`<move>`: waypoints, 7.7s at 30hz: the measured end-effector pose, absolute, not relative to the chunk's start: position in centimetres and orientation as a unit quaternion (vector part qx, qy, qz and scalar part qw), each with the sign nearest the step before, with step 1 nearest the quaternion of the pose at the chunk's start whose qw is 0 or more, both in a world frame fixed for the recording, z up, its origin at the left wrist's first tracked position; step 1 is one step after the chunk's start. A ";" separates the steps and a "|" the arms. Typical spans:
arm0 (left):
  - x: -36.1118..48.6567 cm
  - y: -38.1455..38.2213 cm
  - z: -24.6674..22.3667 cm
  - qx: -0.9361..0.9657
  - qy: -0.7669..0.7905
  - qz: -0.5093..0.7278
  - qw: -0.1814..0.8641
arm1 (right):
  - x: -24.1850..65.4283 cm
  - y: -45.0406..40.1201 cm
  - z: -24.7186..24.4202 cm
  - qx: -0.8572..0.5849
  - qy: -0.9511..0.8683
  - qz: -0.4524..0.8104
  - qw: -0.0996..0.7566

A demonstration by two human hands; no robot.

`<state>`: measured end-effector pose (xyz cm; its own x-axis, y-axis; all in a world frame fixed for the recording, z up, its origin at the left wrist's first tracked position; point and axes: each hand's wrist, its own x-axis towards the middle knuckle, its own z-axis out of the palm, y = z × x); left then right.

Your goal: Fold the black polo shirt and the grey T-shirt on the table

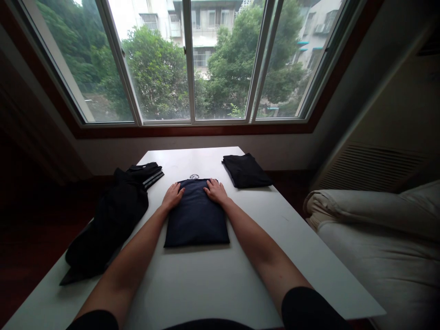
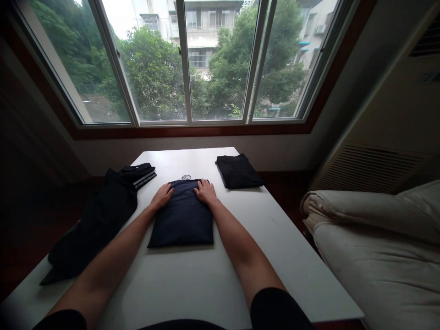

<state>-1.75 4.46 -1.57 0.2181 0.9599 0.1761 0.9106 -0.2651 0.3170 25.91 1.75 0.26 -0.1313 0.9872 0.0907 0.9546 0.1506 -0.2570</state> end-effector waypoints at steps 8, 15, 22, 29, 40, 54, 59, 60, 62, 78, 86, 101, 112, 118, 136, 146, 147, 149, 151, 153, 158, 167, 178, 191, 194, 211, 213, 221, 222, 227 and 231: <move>-0.9 2.8 -0.2 0.777 0.618 0.114 0.039 | 22.2 -0.4 1.1 -0.565 -0.814 0.075 0.111; 1.7 0.5 1.1 0.787 0.609 0.090 0.039 | 22.5 0.0 0.2 -0.587 -0.798 0.098 0.092; 4.5 -2.0 1.7 0.824 0.559 0.043 0.084 | 25.5 1.3 0.0 -0.641 -0.755 0.102 0.089; 4.3 -2.5 1.1 0.833 0.540 0.028 0.117 | 26.2 1.2 0.0 -0.681 -0.720 0.094 0.100; 1.0 -2.5 4.1 0.879 0.439 -0.033 0.186 | 25.0 0.8 0.6 -0.666 -0.735 0.042 0.122; 1.0 -2.0 3.1 0.882 0.452 -0.008 0.135 | 24.8 0.7 1.0 -0.658 -0.739 0.029 0.141; 0.9 -1.5 3.1 0.885 0.455 0.005 0.101 | 24.8 0.6 1.1 -0.654 -0.742 0.031 0.147; 0.8 -1.4 3.0 0.884 0.458 0.011 0.094 | 24.7 0.5 1.1 -0.652 -0.743 0.030 0.149; 0.7 -1.1 2.7 0.879 0.470 0.025 0.080 | 24.7 0.5 1.2 -0.647 -0.746 0.028 0.153; 0.1 1.0 -0.7 0.785 0.609 0.112 0.041 | 19.7 -1.0 0.8 -0.550 -0.810 0.051 0.195; -0.4 1.7 -1.1 0.777 0.619 0.089 0.069 | 18.7 -2.4 0.1 -0.572 -0.807 0.053 0.137; -0.5 1.1 -1.3 0.780 0.615 0.089 0.069 | 20.2 -1.0 0.5 -0.611 -0.780 0.095 0.100; -0.1 -0.2 -0.3 0.790 0.597 0.139 0.026 | 25.4 1.1 0.0 -0.681 -0.718 0.111 0.091; 1.8 -2.3 1.1 0.851 0.505 0.135 0.041 | 26.3 1.2 -0.3 -0.691 -0.708 0.082 0.120; 1.8 -2.8 1.7 0.901 0.419 0.075 0.082 | 26.5 1.1 0.7 -0.681 -0.704 0.054 0.194; 2.4 -2.5 0.1 0.845 0.519 0.126 0.011 | 24.0 0.0 1.9 -0.642 -0.734 0.016 0.221; 2.4 -2.4 -0.1 0.839 0.528 0.130 0.012 | 23.4 -0.3 1.9 -0.629 -0.746 0.012 0.218; 2.3 -2.2 -0.4 0.829 0.544 0.132 0.014 | 22.0 -0.9 1.7 -0.600 -0.773 0.007 0.207; 2.2 -1.9 -0.7 0.816 0.563 0.131 0.016 | 20.6 -1.5 1.2 -0.576 -0.794 0.012 0.192; 1.9 -1.5 -0.8 0.804 0.579 0.130 0.018 | 19.6 -2.0 0.7 -0.572 -0.800 0.024 0.178; 1.0 -0.6 -0.9 0.819 0.565 0.100 0.033 | 19.3 -2.2 0.3 -0.602 -0.779 0.035 0.171; -0.1 0.1 -0.6 0.783 0.608 0.127 0.038 | 22.0 -1.3 0.8 -0.666 -0.726 0.035 0.168; -1.0 0.8 -0.9 0.753 0.631 0.177 0.059 | 16.8 -4.3 1.3 -0.571 -0.802 0.044 0.171; -0.5 0.1 -0.6 0.756 0.624 0.194 0.028 | 19.5 -2.7 1.0 -0.616 -0.769 0.016 0.170; -0.3 -0.3 -0.3 0.763 0.613 0.202 0.018 | 19.7 -2.5 0.9 -0.622 -0.764 0.017 0.169; 1.1 -2.2 0.9 0.879 0.440 0.184 0.009 | 22.5 -0.9 0.1 -0.649 -0.736 0.001 0.191; 1.3 -2.3 0.9 0.901 0.397 0.174 0.030 | 23.3 -0.6 0.0 -0.659 -0.726 0.000 0.195; 2.1 -2.7 0.4 0.931 0.330 0.140 0.064 | 23.8 -0.2 -0.2 -0.667 -0.720 -0.001 0.193; 2.2 -2.7 0.4 0.932 0.330 0.136 0.068 | 23.8 -0.2 -0.2 -0.667 -0.719 0.000 0.192; 1.9 -2.5 0.3 0.935 0.319 0.126 0.089 | 23.7 -0.2 0.0 -0.666 -0.721 0.003 0.191; 1.7 -2.4 0.3 0.935 0.313 0.133 0.099 | 23.8 -0.1 0.1 -0.669 -0.719 0.012 0.186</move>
